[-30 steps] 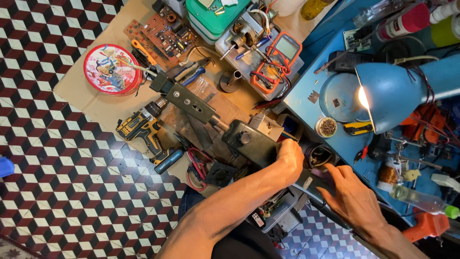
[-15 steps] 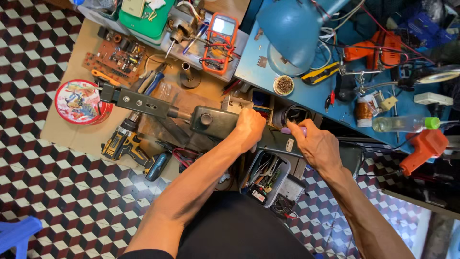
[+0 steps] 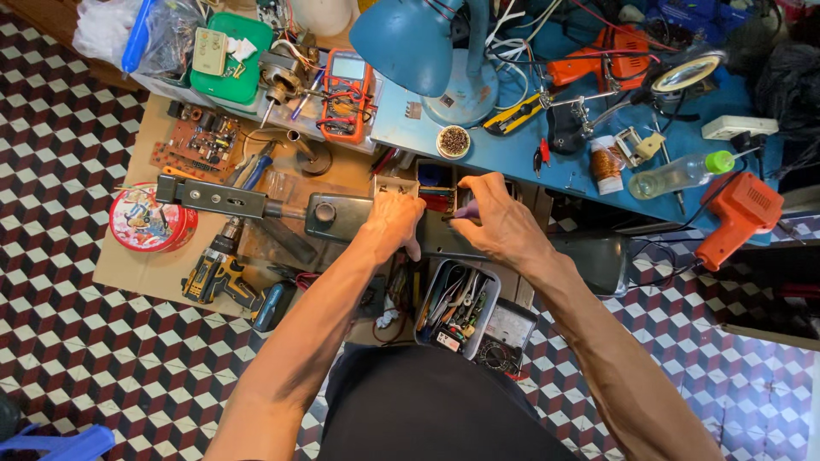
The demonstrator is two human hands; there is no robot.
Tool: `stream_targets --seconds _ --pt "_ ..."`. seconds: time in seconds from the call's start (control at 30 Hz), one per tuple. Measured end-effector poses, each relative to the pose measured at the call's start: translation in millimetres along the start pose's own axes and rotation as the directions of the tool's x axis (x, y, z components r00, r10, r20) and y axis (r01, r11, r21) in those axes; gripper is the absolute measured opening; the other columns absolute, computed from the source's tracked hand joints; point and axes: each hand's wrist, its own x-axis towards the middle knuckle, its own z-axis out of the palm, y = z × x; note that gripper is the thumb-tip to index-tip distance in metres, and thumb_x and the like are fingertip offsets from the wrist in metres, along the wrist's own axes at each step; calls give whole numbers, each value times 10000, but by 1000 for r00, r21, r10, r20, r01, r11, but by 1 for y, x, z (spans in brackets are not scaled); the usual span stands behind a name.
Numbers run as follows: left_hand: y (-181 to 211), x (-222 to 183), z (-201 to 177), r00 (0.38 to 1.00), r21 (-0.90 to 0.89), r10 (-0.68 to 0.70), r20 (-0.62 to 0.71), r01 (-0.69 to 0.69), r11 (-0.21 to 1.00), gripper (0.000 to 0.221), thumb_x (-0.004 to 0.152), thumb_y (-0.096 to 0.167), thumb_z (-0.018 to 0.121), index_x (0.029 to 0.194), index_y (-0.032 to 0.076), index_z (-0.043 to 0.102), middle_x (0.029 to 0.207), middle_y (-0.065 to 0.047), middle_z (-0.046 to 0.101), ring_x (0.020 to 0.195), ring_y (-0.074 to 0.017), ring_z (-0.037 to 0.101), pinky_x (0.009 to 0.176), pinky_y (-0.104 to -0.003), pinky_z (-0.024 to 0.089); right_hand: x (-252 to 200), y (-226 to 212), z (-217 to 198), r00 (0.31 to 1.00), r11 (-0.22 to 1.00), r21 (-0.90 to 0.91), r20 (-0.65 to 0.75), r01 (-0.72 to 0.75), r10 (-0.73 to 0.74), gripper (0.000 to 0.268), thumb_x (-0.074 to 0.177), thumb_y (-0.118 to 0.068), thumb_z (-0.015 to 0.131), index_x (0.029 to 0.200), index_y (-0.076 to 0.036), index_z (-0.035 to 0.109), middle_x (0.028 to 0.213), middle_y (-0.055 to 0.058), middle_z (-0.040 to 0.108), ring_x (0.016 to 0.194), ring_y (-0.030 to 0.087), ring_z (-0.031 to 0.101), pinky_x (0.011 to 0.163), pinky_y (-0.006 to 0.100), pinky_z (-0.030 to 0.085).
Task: The person assembles a dark green metal frame by selecting screws from a parts bin, using a cordless drill to fasten them, and using a screwdriver to tighten additional screws. The person uses a flashlight to illuminate the workspace and a multimeter is visible on the table.
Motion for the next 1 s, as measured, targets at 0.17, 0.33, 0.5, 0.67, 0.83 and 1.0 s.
stream_targets --seconds 0.17,0.33,0.5,0.67,0.83,1.0 --pt "-3 5 6 999 -5 9 -34 -9 1000 828 361 460 1000 1040 103 688 931 -108 744 917 -344 717 770 -466 546 -4 2 15 957 954 -84 -4 -289 290 335 962 -341 712 1162 -99 596 1015 130 717 904 348 719 793 466 573" --pt "-4 6 7 999 21 -25 30 24 999 837 370 488 1000 1047 112 682 954 -111 744 934 -355 710 786 -478 542 -8 9 26 972 984 152 -204 -89 120 397 855 -240 734 1147 -24 576 1075 206 672 884 377 704 723 460 566" --pt "-5 6 8 1000 35 -3 17 2 999 868 368 507 997 1068 106 677 954 -113 745 929 -350 711 780 -461 546 -6 -1 30 908 913 13 -94 -408 408 353 947 -375 725 1132 -95 612 1025 140 737 953 322 732 841 427 568" --pt "-9 8 10 999 66 -8 49 4 998 890 406 559 981 1094 101 653 927 -111 743 884 -338 715 741 -454 551 -4 1 23 963 973 127 -161 -195 214 422 838 -244 784 1144 -28 589 1005 181 685 867 351 700 751 456 542" --pt "-11 5 13 999 38 29 -19 -29 999 865 386 562 980 1044 99 663 913 -93 735 865 -327 717 724 -448 553 -9 1 35 930 982 45 -314 -185 190 316 876 -270 791 1015 -33 635 901 142 710 779 333 706 693 434 559" --pt "-10 8 12 1000 48 13 -2 -13 999 840 389 554 984 1030 115 665 907 -88 731 868 -326 720 737 -449 553 -5 -3 38 890 950 2 -347 -313 294 401 865 -372 829 935 -43 613 715 92 690 679 316 699 637 438 551"
